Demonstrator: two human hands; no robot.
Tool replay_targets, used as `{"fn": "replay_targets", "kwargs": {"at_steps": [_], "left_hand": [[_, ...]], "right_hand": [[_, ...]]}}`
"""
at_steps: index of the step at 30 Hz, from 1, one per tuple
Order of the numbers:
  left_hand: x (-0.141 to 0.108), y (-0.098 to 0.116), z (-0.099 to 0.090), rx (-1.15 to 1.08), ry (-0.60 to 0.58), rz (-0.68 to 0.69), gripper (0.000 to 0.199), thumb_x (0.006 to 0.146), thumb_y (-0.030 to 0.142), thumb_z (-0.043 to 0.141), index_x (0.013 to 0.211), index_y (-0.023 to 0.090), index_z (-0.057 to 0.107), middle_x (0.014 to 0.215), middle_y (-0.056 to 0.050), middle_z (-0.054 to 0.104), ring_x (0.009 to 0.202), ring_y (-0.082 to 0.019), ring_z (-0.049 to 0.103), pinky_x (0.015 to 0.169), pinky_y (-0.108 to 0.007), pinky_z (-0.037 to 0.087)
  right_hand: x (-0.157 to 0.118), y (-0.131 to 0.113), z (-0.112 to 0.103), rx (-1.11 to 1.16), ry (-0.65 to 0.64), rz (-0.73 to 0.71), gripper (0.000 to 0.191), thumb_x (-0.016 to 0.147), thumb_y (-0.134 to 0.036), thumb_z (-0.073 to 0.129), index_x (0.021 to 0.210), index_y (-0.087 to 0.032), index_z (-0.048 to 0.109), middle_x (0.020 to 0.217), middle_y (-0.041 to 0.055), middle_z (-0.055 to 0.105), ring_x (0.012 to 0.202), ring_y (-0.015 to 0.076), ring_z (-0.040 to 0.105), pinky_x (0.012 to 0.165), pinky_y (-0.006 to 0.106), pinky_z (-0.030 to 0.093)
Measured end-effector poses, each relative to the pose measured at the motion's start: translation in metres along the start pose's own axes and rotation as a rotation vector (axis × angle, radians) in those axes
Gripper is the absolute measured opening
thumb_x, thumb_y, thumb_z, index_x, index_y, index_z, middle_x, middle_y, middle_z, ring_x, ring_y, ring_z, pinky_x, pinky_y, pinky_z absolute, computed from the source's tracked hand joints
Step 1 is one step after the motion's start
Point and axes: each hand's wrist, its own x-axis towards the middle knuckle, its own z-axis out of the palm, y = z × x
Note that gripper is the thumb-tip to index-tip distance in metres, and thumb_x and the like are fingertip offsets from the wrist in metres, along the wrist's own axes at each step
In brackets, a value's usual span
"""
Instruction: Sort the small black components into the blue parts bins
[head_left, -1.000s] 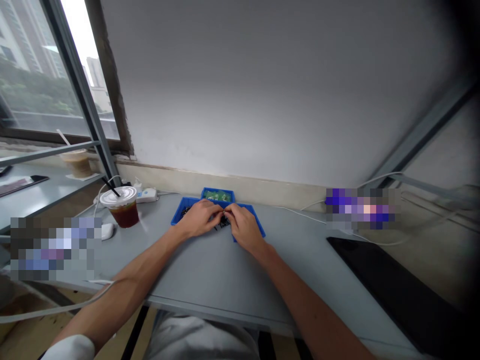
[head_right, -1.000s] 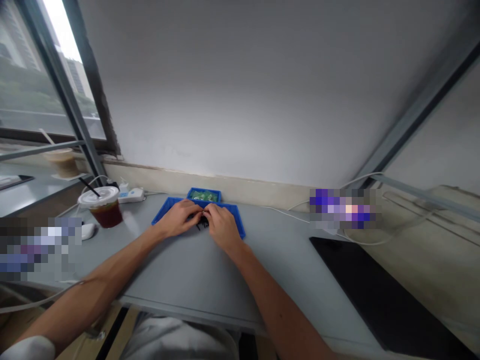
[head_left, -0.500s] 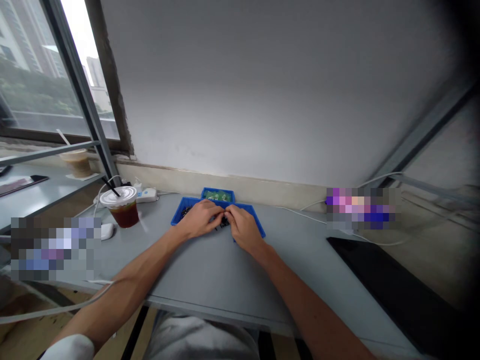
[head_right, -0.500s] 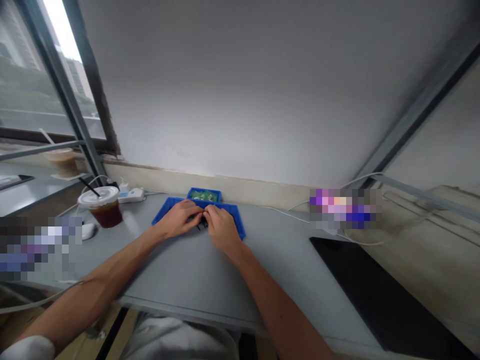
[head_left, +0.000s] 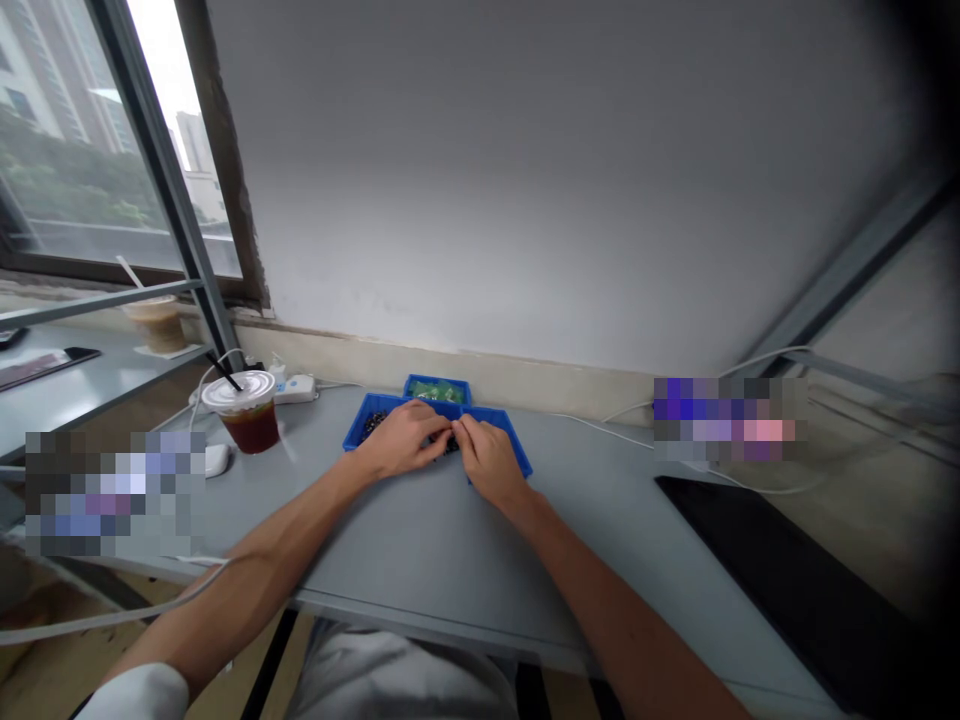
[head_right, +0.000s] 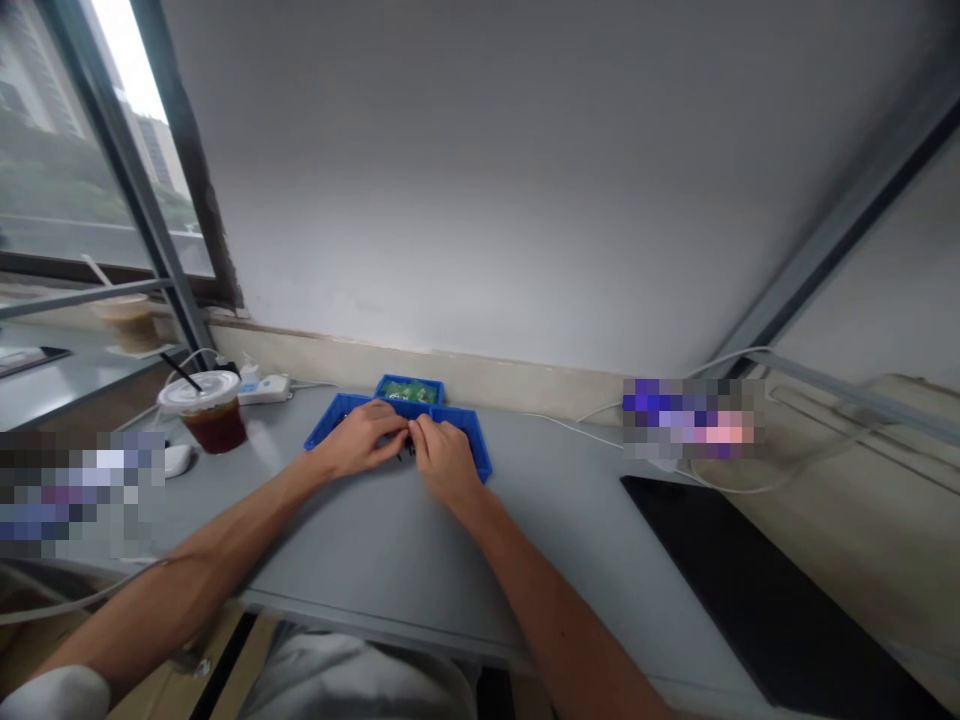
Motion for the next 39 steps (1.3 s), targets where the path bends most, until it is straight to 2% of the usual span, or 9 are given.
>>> {"fn": "replay_targets", "kwargs": {"at_steps": [6, 11, 16, 20, 24, 27, 30, 34, 39], "left_hand": [[0.001, -0.003, -0.007, 0.038, -0.024, -0.002, 0.027, 0.100, 0.026, 0.041, 0.091, 0.017, 0.065, 0.080, -0.005, 0.066, 0.079, -0.017, 0.061, 0.086, -0.033, 0.046], [-0.005, -0.027, -0.032, 0.107, 0.099, -0.229, 0.027, 0.099, 0.028, 0.043, 0.090, 0.019, 0.066, 0.085, -0.006, 0.068, 0.084, -0.019, 0.060, 0.089, -0.036, 0.045], [-0.021, -0.058, -0.044, 0.260, 0.002, -0.375, 0.026, 0.092, 0.026, 0.046, 0.078, 0.018, 0.067, 0.094, -0.008, 0.068, 0.093, -0.023, 0.057, 0.088, -0.038, 0.044], [-0.023, -0.061, -0.038, 0.331, -0.030, -0.476, 0.029, 0.094, 0.035, 0.048, 0.088, 0.019, 0.072, 0.103, -0.009, 0.068, 0.100, -0.026, 0.056, 0.092, -0.042, 0.043], [-0.009, -0.040, -0.025, 0.289, -0.103, -0.343, 0.021, 0.090, 0.030, 0.055, 0.100, 0.022, 0.072, 0.101, -0.008, 0.069, 0.101, -0.027, 0.056, 0.094, -0.042, 0.041], [0.003, -0.023, -0.010, 0.320, -0.179, -0.244, 0.017, 0.088, 0.024, 0.056, 0.086, 0.020, 0.073, 0.093, -0.009, 0.070, 0.100, -0.028, 0.058, 0.096, -0.044, 0.038], [0.009, -0.016, 0.004, 0.396, -0.216, -0.300, 0.017, 0.085, 0.019, 0.056, 0.080, 0.016, 0.072, 0.087, -0.014, 0.071, 0.096, -0.030, 0.060, 0.093, -0.046, 0.038], [0.009, -0.017, 0.015, 0.459, -0.243, -0.332, 0.014, 0.080, 0.016, 0.058, 0.074, 0.017, 0.071, 0.079, -0.014, 0.071, 0.095, -0.030, 0.062, 0.092, -0.046, 0.039], [0.010, -0.019, 0.020, 0.492, -0.253, -0.334, 0.019, 0.080, 0.015, 0.056, 0.069, 0.017, 0.071, 0.073, -0.013, 0.070, 0.094, -0.030, 0.062, 0.091, -0.046, 0.040]], "right_hand": [[0.002, -0.001, -0.001, 0.102, -0.008, 0.086, 0.041, 0.105, -0.036, 0.030, 0.074, -0.022, 0.051, 0.063, 0.0027, 0.061, 0.057, 0.0171, 0.056, 0.059, 0.030, 0.033], [0.003, -0.001, -0.003, 0.085, 0.059, 0.154, 0.036, 0.105, -0.038, 0.032, 0.087, -0.021, 0.058, 0.067, 0.0026, 0.064, 0.061, 0.0183, 0.058, 0.061, 0.029, 0.034], [0.001, -0.002, -0.004, -0.004, 0.070, 0.115, 0.036, 0.105, -0.038, 0.034, 0.087, -0.021, 0.060, 0.069, 0.0032, 0.064, 0.061, 0.0183, 0.055, 0.063, 0.029, 0.032], [0.001, -0.004, -0.004, -0.030, 0.075, 0.087, 0.037, 0.105, -0.037, 0.034, 0.085, -0.020, 0.060, 0.067, 0.0026, 0.063, 0.059, 0.0176, 0.052, 0.063, 0.030, 0.031], [0.001, -0.005, -0.003, -0.052, 0.063, 0.062, 0.038, 0.105, -0.035, 0.033, 0.082, -0.020, 0.059, 0.067, 0.0029, 0.063, 0.059, 0.0171, 0.051, 0.062, 0.030, 0.029], [0.001, -0.005, -0.003, -0.056, 0.040, 0.036, 0.037, 0.105, -0.034, 0.033, 0.081, -0.021, 0.058, 0.069, 0.0037, 0.065, 0.060, 0.0173, 0.052, 0.063, 0.030, 0.030], [0.001, -0.006, -0.004, -0.048, 0.028, 0.029, 0.037, 0.105, -0.034, 0.033, 0.081, -0.021, 0.057, 0.070, 0.0040, 0.065, 0.061, 0.0178, 0.054, 0.064, 0.031, 0.030], [0.002, -0.007, -0.005, -0.033, 0.025, 0.028, 0.037, 0.105, -0.034, 0.033, 0.080, -0.021, 0.057, 0.070, 0.0040, 0.066, 0.063, 0.0181, 0.055, 0.065, 0.031, 0.031], [0.002, -0.007, -0.005, -0.044, 0.034, 0.018, 0.039, 0.106, -0.035, 0.031, 0.079, -0.021, 0.056, 0.070, 0.0034, 0.066, 0.063, 0.0172, 0.055, 0.066, 0.030, 0.031]]}}
